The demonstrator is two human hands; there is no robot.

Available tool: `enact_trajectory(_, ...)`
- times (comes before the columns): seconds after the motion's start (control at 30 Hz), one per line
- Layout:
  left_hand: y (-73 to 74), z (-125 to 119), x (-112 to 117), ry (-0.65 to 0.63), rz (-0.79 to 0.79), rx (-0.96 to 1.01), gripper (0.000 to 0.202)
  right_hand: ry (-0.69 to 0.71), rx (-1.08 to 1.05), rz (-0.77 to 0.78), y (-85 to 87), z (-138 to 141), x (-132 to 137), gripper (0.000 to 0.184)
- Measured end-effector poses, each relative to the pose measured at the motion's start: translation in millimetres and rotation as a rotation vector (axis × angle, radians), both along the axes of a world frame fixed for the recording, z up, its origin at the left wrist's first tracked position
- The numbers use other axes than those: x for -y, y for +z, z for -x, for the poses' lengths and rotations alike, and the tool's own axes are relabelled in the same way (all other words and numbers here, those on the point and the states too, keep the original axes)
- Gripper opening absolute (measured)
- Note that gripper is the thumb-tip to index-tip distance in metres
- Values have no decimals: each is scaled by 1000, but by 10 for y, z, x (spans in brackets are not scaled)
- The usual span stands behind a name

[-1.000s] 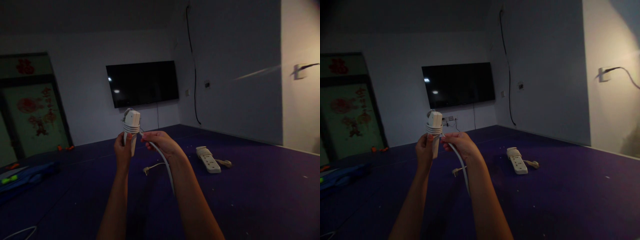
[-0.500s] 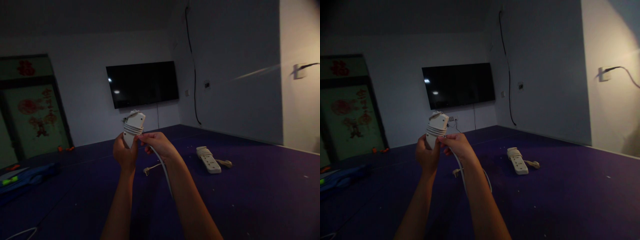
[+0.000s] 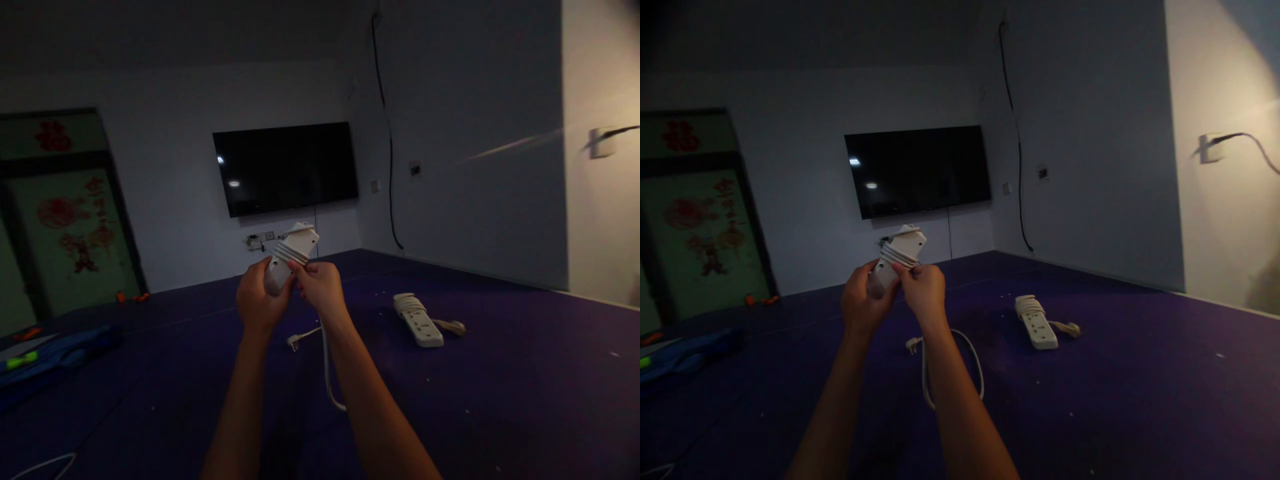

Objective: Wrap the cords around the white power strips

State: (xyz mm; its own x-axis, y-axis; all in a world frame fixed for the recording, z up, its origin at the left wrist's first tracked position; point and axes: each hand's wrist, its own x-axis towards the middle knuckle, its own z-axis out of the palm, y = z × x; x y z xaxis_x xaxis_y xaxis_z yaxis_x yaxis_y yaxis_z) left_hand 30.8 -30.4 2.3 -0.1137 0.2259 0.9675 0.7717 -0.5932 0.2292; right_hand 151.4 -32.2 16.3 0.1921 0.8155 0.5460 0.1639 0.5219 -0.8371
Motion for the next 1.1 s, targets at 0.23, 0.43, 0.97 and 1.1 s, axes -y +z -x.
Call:
enact_trajectory(0.23, 56, 3, -16, -398, 198, 312, 46, 115, -116, 81, 116, -80, 149, 35)
enact_trajectory(0.43, 45, 18, -20, -331, 248, 360, 44, 165, -87, 58, 116, -59, 185, 29)
enact_trajectory(0.97, 118, 9, 107, -281, 159, 538, 41, 306, -139, 53, 142, 12, 244, 24)
enact_trajectory(1.1, 151, -19, 156, -325, 193, 588, 41, 396, -188, 110, 227, -58, 372, 21)
